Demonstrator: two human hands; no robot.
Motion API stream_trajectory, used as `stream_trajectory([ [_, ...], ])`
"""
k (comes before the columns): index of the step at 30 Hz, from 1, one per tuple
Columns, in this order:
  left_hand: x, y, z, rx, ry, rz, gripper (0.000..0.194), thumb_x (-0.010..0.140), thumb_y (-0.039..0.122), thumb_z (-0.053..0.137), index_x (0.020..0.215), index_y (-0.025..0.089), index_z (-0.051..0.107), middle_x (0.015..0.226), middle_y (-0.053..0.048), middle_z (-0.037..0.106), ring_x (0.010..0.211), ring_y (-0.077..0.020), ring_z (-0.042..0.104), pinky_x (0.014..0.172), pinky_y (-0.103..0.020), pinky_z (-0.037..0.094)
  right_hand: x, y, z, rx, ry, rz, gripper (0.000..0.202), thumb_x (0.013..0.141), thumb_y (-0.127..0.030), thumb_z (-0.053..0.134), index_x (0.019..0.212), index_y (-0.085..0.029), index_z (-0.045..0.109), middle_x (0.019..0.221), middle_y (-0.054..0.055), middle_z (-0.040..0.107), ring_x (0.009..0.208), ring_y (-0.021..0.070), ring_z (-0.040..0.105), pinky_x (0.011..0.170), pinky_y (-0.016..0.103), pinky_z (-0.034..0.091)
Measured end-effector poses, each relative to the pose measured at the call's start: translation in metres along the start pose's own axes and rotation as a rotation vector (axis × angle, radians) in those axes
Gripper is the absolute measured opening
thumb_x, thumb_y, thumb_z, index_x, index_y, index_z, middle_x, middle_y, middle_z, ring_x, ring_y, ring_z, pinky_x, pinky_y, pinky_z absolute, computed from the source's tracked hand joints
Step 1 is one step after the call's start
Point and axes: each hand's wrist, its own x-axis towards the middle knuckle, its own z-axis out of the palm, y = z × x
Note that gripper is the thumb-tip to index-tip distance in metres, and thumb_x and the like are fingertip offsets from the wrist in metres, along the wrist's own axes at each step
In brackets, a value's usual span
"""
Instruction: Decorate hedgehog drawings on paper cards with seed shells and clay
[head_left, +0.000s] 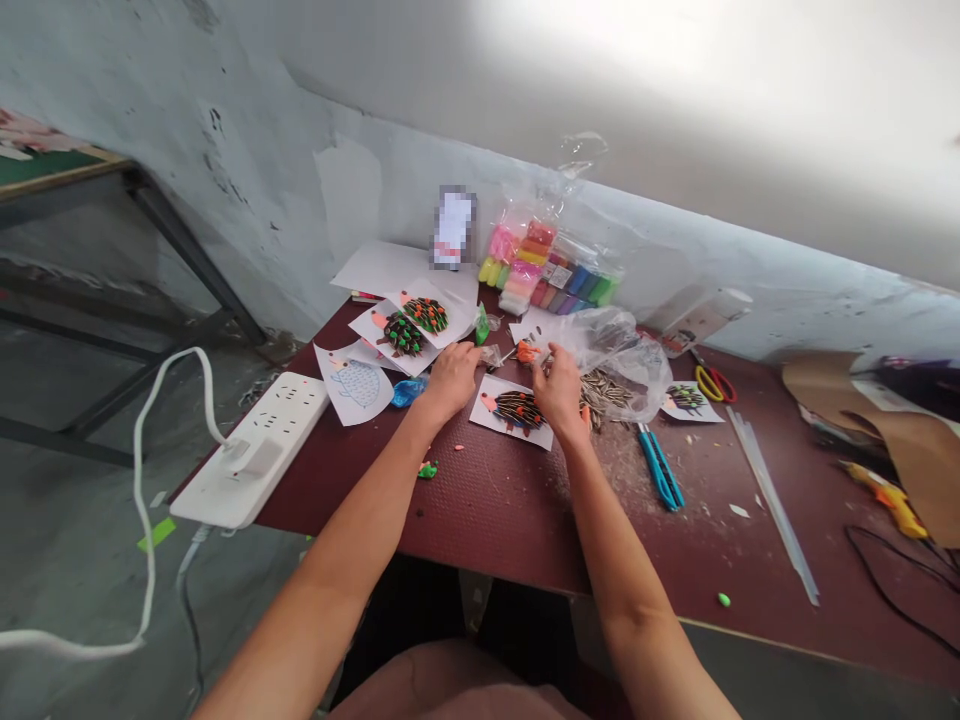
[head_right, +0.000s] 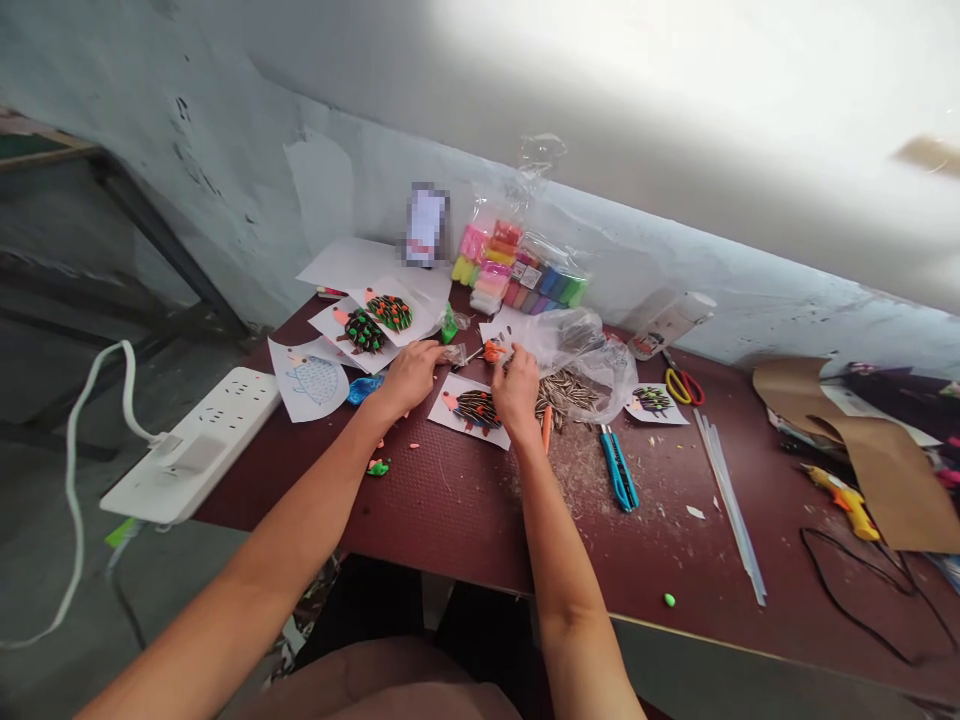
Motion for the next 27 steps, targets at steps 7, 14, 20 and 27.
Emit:
stream_trajectory([
  [7,0.004,-0.004,-0.019,-0.301,0.194,-0.125,0.034,0.091,0.003,0.048,0.109,0.014,0.076,0.114,-0.012,0.077,0.107,-0.0213,0.071,0.102,-0.035,0.052,-0.011,-0.017,-0.01,-0.157,-0.094,-0.055,0.032,0.094,-0.025,0.049,0.11,-0.013,0.074,0.114,0.019,0.067,0.107,0.0306,0.059,0.099,0.046,0.044],
  [14,0.006,-0.016,-0.035,-0.716,0.409,-0.286,0.024,0.091,0.009,0.048,0.098,0.011,0.071,0.088,-0.007,0.077,0.058,-0.0092,0.066,0.054,-0.017,0.05,-0.023,-0.052,-0.006,-0.086,-0.249,-0.201,0.023,0.095,-0.023,0.056,0.101,-0.019,0.078,0.101,0.011,0.071,0.098,0.0237,0.062,0.089,0.034,0.045],
  [20,0.005,-0.017,-0.04,-0.677,0.412,-0.301,0.026,0.089,0.009,0.046,0.097,0.012,0.071,0.088,-0.007,0.078,0.059,-0.0105,0.067,0.057,-0.019,0.052,-0.026,-0.086,0.012,-0.144,-0.373,-0.299,0.023,0.095,-0.018,0.057,0.104,-0.023,0.078,0.101,0.007,0.073,0.096,0.0227,0.063,0.085,0.032,0.045],
  [27,0.004,-0.015,-0.04,-0.518,0.311,-0.236,0.036,0.079,0.002,0.047,0.099,0.013,0.075,0.094,-0.006,0.079,0.081,-0.0161,0.073,0.083,-0.027,0.058,-0.011,-0.102,0.03,-0.269,-0.394,-0.395,0.025,0.101,-0.024,0.052,0.1,-0.024,0.077,0.099,0.009,0.071,0.094,0.023,0.06,0.084,0.032,0.043],
])
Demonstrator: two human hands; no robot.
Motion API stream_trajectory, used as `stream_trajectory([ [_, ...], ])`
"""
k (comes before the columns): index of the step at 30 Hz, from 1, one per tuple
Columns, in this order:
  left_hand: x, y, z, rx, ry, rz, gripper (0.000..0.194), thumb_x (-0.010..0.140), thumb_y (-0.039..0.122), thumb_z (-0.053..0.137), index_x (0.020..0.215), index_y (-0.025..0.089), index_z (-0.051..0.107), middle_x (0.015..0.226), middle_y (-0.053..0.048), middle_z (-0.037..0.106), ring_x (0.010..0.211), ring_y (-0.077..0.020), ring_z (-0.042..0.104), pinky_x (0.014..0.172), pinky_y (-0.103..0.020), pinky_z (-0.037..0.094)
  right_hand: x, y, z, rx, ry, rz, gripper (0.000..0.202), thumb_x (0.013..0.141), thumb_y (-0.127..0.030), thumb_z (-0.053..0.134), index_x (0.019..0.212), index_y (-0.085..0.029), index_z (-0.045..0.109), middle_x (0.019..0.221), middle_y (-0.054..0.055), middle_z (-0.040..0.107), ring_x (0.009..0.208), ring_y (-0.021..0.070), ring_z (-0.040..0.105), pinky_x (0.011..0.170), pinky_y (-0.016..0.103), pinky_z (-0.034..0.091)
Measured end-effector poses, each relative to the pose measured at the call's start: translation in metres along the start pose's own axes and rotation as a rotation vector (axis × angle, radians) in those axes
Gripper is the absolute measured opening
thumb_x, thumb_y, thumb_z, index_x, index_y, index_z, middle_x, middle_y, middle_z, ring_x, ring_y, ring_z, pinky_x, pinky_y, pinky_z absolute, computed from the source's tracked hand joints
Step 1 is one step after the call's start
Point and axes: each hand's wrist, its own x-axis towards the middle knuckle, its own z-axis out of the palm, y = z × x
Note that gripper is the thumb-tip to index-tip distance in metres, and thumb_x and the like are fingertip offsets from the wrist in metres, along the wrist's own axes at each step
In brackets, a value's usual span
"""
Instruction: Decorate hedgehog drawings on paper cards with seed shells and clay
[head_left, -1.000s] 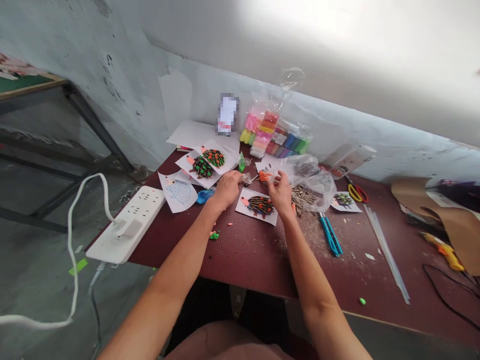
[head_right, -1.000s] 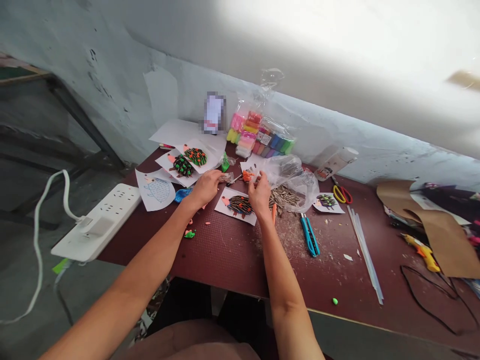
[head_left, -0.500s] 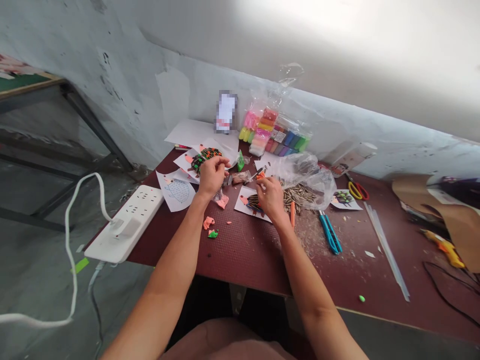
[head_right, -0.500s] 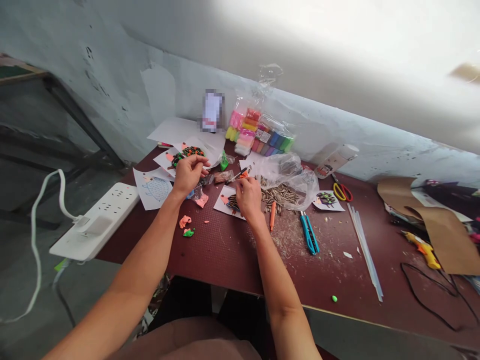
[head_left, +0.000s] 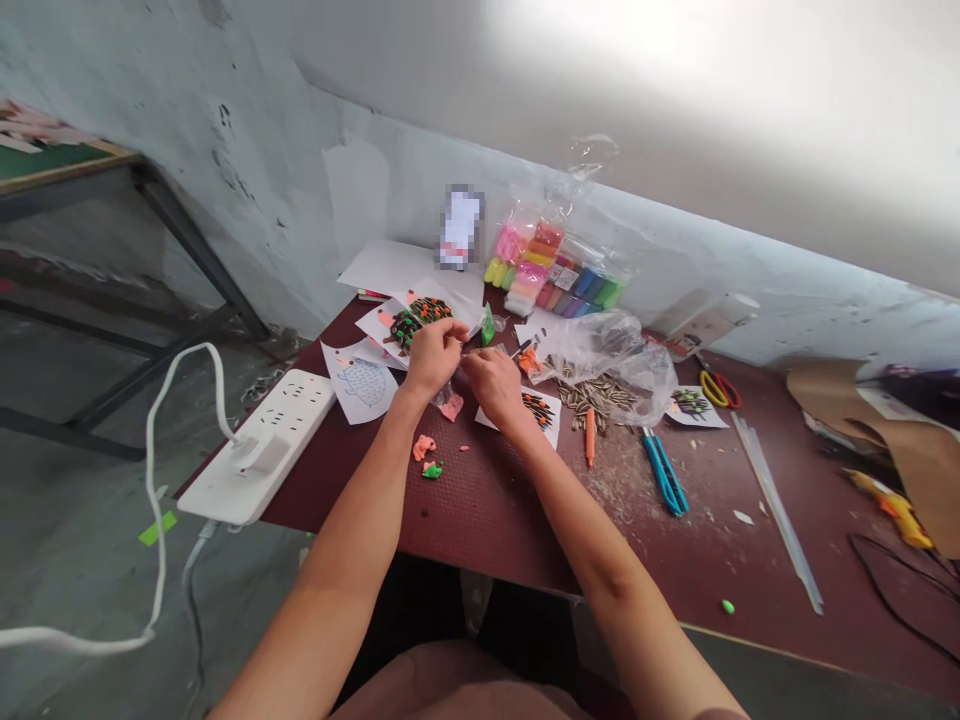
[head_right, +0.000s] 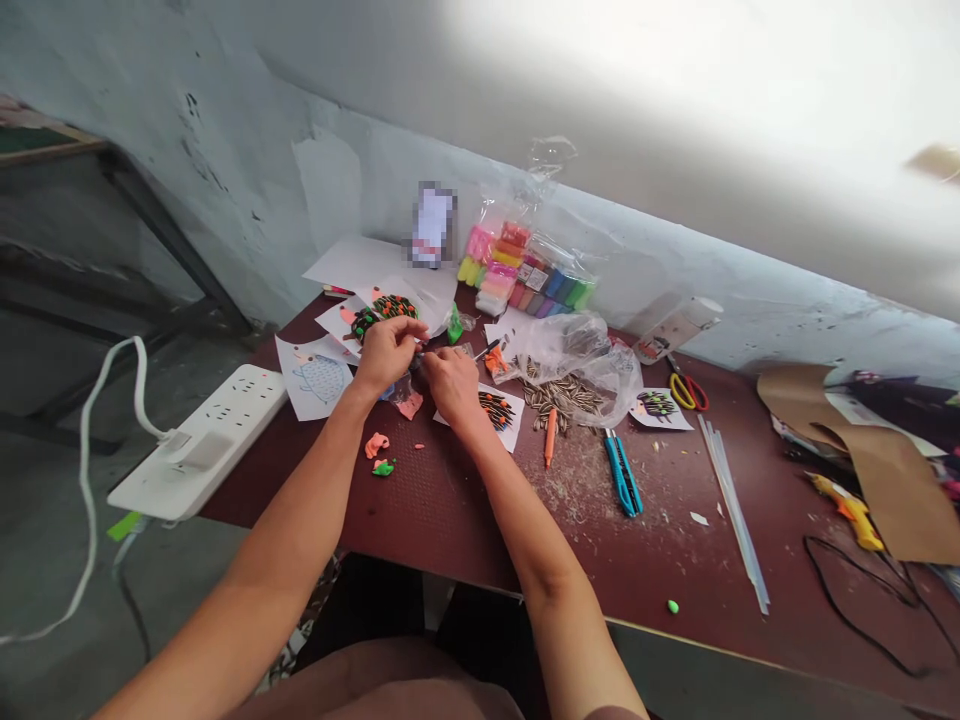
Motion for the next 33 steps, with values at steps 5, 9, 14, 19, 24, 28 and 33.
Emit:
stream_trajectory([
  [5,-0.008,0.011,0.005,0.015,-0.263,0.227,0.052,0.071,0.001,0.057,0.118,0.014,0.073,0.127,-0.01,0.073,0.116,-0.021,0.068,0.103,-0.03,0.051,-0.011,0.016,-0.008,0.261,0.262,0.093,0.025,0.101,-0.025,0.05,0.1,-0.024,0.074,0.092,0.005,0.071,0.086,0.0196,0.06,0.081,0.03,0.044],
  [9,-0.012,0.014,0.009,0.124,-0.283,0.166,0.027,0.082,0.015,0.065,0.107,0.017,0.076,0.107,-0.008,0.078,0.102,-0.0225,0.07,0.097,-0.034,0.053,-0.023,0.026,-0.015,0.561,0.381,0.168,0.022,0.098,-0.033,0.053,0.099,-0.02,0.071,0.087,0.002,0.069,0.073,0.0159,0.058,0.073,0.028,0.046],
  [14,-0.012,0.012,0.01,0.017,-0.333,0.12,0.014,0.088,0.026,0.064,0.091,0.015,0.073,0.081,-0.004,0.073,0.077,-0.0171,0.066,0.074,-0.027,0.053,-0.032,0.03,-0.02,0.578,0.467,0.223,0.022,0.093,-0.04,0.061,0.097,-0.02,0.071,0.088,0.002,0.067,0.072,0.0151,0.056,0.073,0.028,0.047],
  [19,-0.013,0.012,0.011,-0.206,-0.519,0.042,0.014,0.089,0.024,0.06,0.089,0.013,0.069,0.072,-0.001,0.066,0.062,-0.0123,0.061,0.059,-0.022,0.05,-0.034,0.031,-0.02,0.5,0.464,0.2,0.021,0.094,-0.035,0.061,0.098,-0.021,0.075,0.094,0.005,0.066,0.078,0.0173,0.059,0.078,0.032,0.047],
  [24,-0.014,0.014,0.01,-0.293,-0.61,-0.001,0.015,0.09,0.025,0.06,0.091,0.012,0.067,0.071,0.0,0.063,0.056,-0.01,0.058,0.052,-0.019,0.044,-0.036,0.031,-0.02,0.435,0.53,0.151,0.018,0.094,-0.03,0.061,0.081,-0.023,0.072,0.083,0.003,0.062,0.083,0.0188,0.058,0.081,0.033,0.045],
  [28,-0.015,0.015,0.012,-0.352,-0.571,0.023,0.022,0.095,0.035,0.058,0.091,0.014,0.063,0.073,0.0,0.064,0.047,-0.0073,0.051,0.047,-0.019,0.039,-0.037,0.034,-0.019,0.516,0.579,0.149,0.015,0.09,-0.027,0.062,0.077,-0.022,0.068,0.086,0.003,0.06,0.085,0.0185,0.056,0.082,0.033,0.045],
  [33,-0.014,0.016,0.011,-0.37,-0.599,-0.033,0.015,0.097,0.029,0.052,0.094,0.016,0.059,0.071,0.002,0.062,0.043,-0.0068,0.05,0.043,-0.018,0.036,-0.036,0.041,-0.018,0.739,0.426,0.101,0.016,0.089,-0.032,0.062,0.079,-0.021,0.07,0.096,0.006,0.068,0.095,0.0205,0.061,0.092,0.036,0.048],
])
